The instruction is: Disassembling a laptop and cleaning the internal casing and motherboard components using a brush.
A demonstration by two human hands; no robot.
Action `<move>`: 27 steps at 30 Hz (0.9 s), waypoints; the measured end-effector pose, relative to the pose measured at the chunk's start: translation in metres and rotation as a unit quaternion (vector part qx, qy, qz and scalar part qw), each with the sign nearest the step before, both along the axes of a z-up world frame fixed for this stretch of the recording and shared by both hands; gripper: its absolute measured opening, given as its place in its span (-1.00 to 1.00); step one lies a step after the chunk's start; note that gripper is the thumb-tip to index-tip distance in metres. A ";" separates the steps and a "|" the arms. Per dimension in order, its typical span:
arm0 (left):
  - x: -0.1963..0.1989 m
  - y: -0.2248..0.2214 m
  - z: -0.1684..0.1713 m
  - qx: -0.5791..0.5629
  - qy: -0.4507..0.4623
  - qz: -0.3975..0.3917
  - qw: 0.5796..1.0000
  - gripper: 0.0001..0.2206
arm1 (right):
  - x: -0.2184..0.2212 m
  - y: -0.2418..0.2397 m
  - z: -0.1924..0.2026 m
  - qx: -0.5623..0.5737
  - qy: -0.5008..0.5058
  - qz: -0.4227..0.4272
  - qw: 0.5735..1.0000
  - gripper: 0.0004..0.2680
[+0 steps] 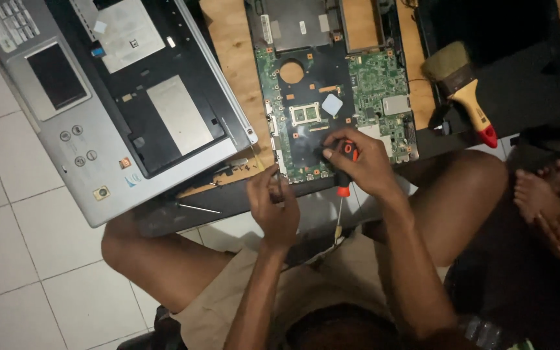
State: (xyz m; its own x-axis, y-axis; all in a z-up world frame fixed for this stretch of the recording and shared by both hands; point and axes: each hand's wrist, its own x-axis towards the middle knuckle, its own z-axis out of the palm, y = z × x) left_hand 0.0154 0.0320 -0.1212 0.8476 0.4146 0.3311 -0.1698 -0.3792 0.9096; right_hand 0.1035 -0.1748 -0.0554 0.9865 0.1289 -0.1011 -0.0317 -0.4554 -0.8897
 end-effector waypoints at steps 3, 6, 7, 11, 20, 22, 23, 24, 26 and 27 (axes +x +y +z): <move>-0.002 0.002 -0.009 0.010 -0.006 0.009 1.000 -0.62 | 0.000 -0.001 -0.006 0.002 0.007 0.000 1.000 -0.80; -0.002 0.005 -0.013 0.008 -0.005 0.013 1.000 -0.59 | -0.005 -0.001 -0.003 -0.003 0.013 -0.007 1.000 -0.81; -0.001 0.004 -0.011 0.006 -0.015 0.003 1.000 -0.58 | -0.005 -0.002 -0.003 -0.007 0.014 -0.008 1.000 -0.81; -0.001 0.007 0.001 -0.004 0.000 -0.035 0.999 -0.54 | -0.004 0.000 -0.005 0.012 0.016 -0.021 1.000 -0.84; 0.002 0.000 -0.005 0.084 -0.021 -0.033 0.996 -0.61 | 0.006 -0.018 -0.006 0.277 0.044 -0.097 0.955 -0.84; 0.004 0.001 0.007 0.084 -0.015 -0.041 0.996 -0.61 | 0.020 -0.042 0.012 0.271 0.043 -0.090 0.957 -0.84; 0.004 0.001 0.013 0.083 -0.009 -0.048 0.995 -0.61 | 0.027 -0.054 0.020 0.264 0.042 -0.083 0.960 -0.84; 0.005 0.002 0.015 0.082 -0.010 -0.049 0.995 -0.61 | 0.037 -0.070 0.018 0.264 0.040 -0.084 0.960 -0.84; 0.007 0.001 0.019 0.094 -0.024 -0.061 0.993 -0.66 | 0.057 -0.105 0.014 0.287 0.055 -0.088 0.952 -0.79; 0.007 0.002 0.021 0.092 -0.027 -0.062 0.993 -0.66 | 0.060 -0.113 0.011 0.286 0.052 -0.089 0.953 -0.79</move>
